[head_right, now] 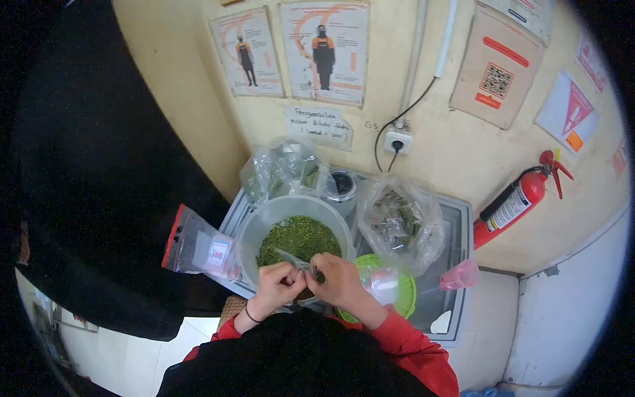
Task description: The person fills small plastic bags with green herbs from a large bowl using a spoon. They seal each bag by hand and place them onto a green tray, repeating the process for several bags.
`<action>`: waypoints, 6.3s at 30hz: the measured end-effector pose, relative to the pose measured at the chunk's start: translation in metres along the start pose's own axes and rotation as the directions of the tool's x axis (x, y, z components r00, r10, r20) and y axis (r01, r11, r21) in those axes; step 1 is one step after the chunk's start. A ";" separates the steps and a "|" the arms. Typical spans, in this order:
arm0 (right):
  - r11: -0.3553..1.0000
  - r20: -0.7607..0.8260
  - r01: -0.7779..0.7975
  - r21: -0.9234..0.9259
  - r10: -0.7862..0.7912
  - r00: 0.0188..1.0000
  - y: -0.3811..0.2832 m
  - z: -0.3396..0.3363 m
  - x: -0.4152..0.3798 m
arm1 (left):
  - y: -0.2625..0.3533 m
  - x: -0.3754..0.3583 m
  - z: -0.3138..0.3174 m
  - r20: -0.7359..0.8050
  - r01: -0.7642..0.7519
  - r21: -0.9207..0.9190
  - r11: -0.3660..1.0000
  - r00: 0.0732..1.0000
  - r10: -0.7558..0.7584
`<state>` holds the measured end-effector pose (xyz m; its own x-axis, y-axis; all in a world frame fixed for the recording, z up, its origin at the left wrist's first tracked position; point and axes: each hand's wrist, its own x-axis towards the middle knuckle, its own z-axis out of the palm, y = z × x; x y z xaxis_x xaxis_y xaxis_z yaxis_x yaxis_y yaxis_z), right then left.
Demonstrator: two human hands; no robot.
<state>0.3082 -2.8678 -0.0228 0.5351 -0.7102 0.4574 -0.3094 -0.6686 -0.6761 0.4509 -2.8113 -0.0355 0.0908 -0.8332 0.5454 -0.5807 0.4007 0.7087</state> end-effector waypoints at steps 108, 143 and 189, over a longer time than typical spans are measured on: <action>0.782 0.368 -0.311 0.540 0.112 0.923 0.022 0.003 0.043 | -0.025 0.005 -0.018 0.184 0.383 -0.721 0.577 0.909 -0.373; 0.858 0.040 -0.041 -0.512 0.071 0.997 0.167 0.007 -0.140 | -0.030 0.009 -0.021 -0.040 0.278 -0.390 0.878 0.947 -0.318; 0.983 -0.003 -0.106 0.148 0.107 0.994 0.010 0.010 0.020 | -0.015 0.000 -0.004 -0.033 0.018 0.074 0.997 0.999 -0.016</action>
<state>0.3234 -2.8866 -0.0261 0.4966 -0.7785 0.3838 -0.2444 -0.5497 -0.7988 0.4629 -2.8162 -0.0446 0.1265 -0.8263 0.5488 -0.6371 0.3564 0.6834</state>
